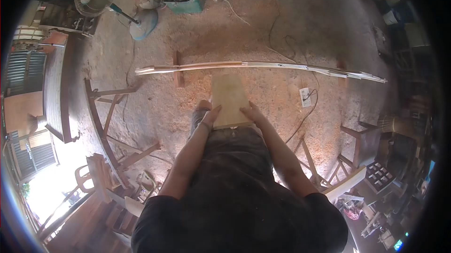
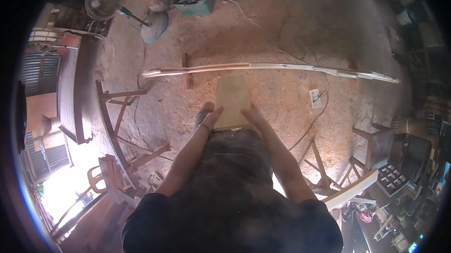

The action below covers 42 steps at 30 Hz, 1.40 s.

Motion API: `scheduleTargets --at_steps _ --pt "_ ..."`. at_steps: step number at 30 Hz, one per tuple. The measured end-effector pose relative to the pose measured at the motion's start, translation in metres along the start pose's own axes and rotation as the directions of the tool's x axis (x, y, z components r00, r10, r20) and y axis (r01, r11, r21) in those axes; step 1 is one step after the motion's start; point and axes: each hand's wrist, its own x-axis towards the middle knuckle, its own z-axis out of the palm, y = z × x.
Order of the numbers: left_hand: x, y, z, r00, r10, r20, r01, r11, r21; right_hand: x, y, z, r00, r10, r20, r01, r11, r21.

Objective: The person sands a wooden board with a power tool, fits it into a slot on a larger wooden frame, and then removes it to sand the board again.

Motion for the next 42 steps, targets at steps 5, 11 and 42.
scheduleTargets --at_steps 5,11,42 --pt "-0.014 0.074 0.037 0.986 0.161 -0.040 -0.160 0.987 0.027 0.054 -0.025 -0.010 0.999 0.044 0.019 -0.047 0.989 0.138" --pt "0.064 0.176 0.034 0.985 0.024 -0.169 0.043 0.924 0.381 0.123 -0.052 -0.012 0.952 0.305 0.011 -0.295 0.913 0.283" --pt "0.236 0.218 -0.009 0.943 -0.331 -0.028 0.322 0.889 0.325 0.210 -0.081 0.016 0.887 0.452 -0.098 -0.223 0.604 0.765"
